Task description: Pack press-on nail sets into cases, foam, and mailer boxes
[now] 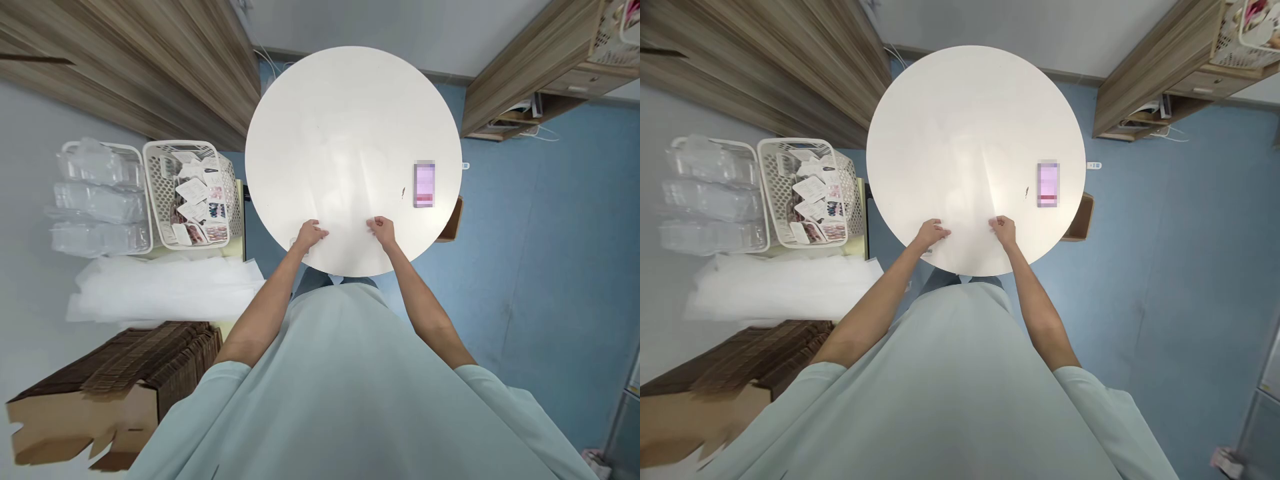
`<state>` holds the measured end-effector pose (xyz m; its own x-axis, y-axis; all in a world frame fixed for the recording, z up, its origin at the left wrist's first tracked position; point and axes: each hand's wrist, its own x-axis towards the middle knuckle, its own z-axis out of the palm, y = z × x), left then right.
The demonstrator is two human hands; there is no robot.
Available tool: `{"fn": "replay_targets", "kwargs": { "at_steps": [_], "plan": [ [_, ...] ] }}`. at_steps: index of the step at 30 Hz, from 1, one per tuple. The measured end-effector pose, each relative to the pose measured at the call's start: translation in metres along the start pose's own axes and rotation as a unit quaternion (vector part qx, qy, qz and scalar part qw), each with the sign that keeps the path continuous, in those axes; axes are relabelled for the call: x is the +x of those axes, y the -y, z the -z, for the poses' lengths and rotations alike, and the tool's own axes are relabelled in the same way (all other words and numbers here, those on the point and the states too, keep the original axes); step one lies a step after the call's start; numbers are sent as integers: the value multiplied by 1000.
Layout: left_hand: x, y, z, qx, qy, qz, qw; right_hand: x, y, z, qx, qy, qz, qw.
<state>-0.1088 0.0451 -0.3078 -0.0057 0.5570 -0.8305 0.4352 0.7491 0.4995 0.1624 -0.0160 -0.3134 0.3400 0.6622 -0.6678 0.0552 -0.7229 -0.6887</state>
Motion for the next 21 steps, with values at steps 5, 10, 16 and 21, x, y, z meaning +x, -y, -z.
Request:
{"fn": "replay_targets", "kwargs": {
  "at_steps": [5, 10, 16, 21],
  "plan": [
    [-13, 9, -7, 11, -72, -6, 997, 9, 5, 4, -11, 0, 9, 1000],
    [-13, 7, -6, 27, -113, -47, 992, -3, -11, 14, -101, 20, 19, 994],
    [-24, 30, 24, 101, -142, -159, 972, -16, -33, 24, -115, 10, -7, 993],
    [-37, 68, 57, 310, -59, -240, 918, -15, -40, 25, -99, -7, 0, 995]
  ]
}}
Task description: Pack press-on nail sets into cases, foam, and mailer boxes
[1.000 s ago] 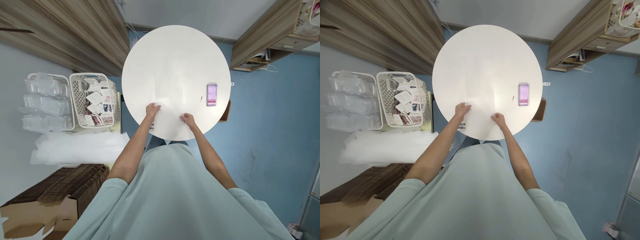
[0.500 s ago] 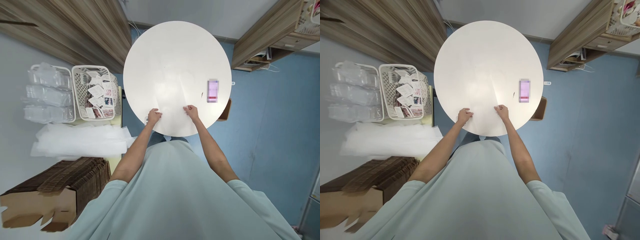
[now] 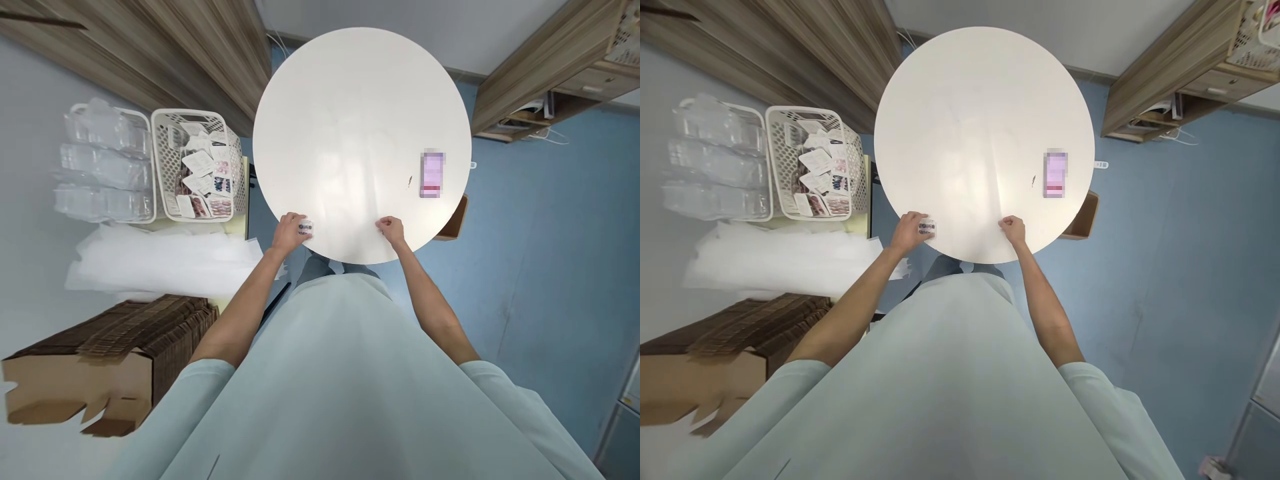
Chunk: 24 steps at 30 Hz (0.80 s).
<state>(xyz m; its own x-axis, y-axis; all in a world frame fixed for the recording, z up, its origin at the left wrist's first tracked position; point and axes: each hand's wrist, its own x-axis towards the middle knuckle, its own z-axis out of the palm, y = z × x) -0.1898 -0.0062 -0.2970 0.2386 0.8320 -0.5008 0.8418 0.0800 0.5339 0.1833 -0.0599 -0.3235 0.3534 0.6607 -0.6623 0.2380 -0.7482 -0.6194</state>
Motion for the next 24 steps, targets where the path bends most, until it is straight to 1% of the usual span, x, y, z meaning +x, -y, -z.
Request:
{"fn": "replay_targets", "kwargs": {
  "at_steps": [2, 3, 5, 7, 9, 12, 16, 18, 21, 24],
  "plan": [
    [-9, 10, -1, 47, 42, -24, 998, 1, -1, -1, 3, -11, -1, 1000],
    [-13, 13, -3, 66, 52, -29, 996, 1, -2, -1, 2, -17, -3, 1000],
    [-18, 15, -6, 101, 58, -30, 993, 0, -4, -2, -5, -23, -2, 1000],
    [-20, 11, -10, 127, 52, -30, 990, -4, -7, -1, -19, -25, 3, 999],
    [-22, 0, -16, 126, 37, -33, 991, -10, -12, 0, -44, -28, 5, 999],
    [-23, -24, -28, 94, 21, -59, 994, -22, -20, 3, -87, -31, -5, 996],
    [-23, -60, -55, 65, 35, -118, 990, -42, -29, 5, -127, -33, -21, 991],
    [-21, -74, -69, 67, 47, -135, 987, -51, -30, 7, -143, -36, -19, 989],
    [-18, -83, -86, 82, 58, -139, 985, -61, -30, 8, -160, -38, -11, 986],
    [-16, -81, -96, 98, 65, -128, 985, -70, -26, 10, -168, -37, 6, 985]
  ]
}}
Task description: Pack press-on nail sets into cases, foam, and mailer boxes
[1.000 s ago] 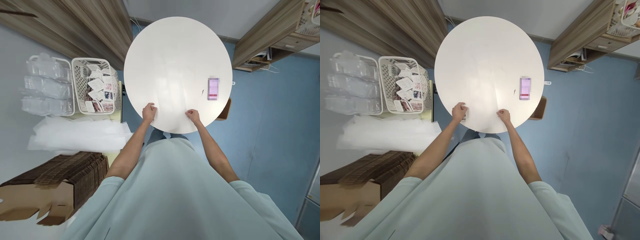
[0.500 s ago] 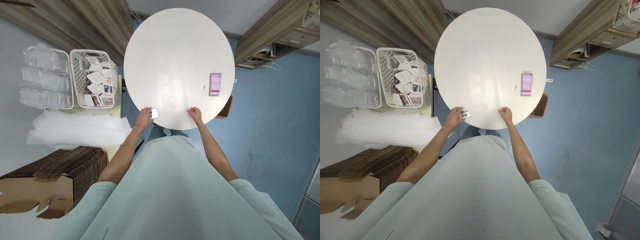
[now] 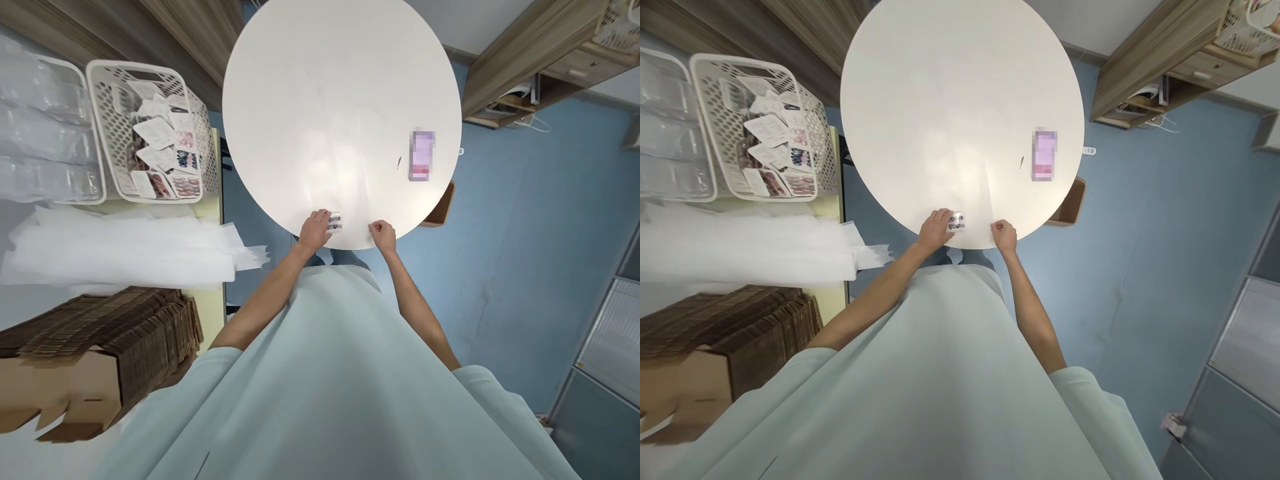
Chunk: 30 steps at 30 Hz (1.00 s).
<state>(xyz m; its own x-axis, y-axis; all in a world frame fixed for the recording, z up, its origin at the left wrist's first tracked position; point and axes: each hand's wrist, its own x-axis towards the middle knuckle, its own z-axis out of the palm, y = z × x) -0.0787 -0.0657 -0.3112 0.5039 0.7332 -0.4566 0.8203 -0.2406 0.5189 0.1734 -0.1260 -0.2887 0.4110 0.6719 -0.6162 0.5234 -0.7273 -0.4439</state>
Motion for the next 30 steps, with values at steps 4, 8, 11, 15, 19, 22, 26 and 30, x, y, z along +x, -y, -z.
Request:
{"fn": "replay_targets", "kwargs": {
  "at_steps": [4, 8, 11, 15, 19, 22, 26, 30],
  "plan": [
    [-1, 5, -4, 5, 5, -4, 1000, -17, 9, 1, -27, -1, 41, 999],
    [-2, 5, -6, 9, 1, -2, 1000, -39, 24, -9, -70, 6, 135, 988],
    [-2, 5, -9, 4, -3, 0, 1000, -52, 38, -24, -111, 24, 204, 972],
    [-10, 7, -10, -28, -13, 4, 1000, -57, 54, -47, -159, 67, 245, 954],
    [-26, 11, -7, -96, -64, 41, 992, -53, 64, -66, -203, 96, 268, 937],
    [-28, 12, -2, -170, -90, 92, 977, -51, 70, -73, -225, 106, 277, 928],
    [-5, 6, 10, -284, -84, 131, 946, -54, 75, -68, -214, 104, 259, 936],
    [32, -5, 20, -346, -71, 123, 927, -56, 72, -50, -178, 72, 221, 956]
  ]
}}
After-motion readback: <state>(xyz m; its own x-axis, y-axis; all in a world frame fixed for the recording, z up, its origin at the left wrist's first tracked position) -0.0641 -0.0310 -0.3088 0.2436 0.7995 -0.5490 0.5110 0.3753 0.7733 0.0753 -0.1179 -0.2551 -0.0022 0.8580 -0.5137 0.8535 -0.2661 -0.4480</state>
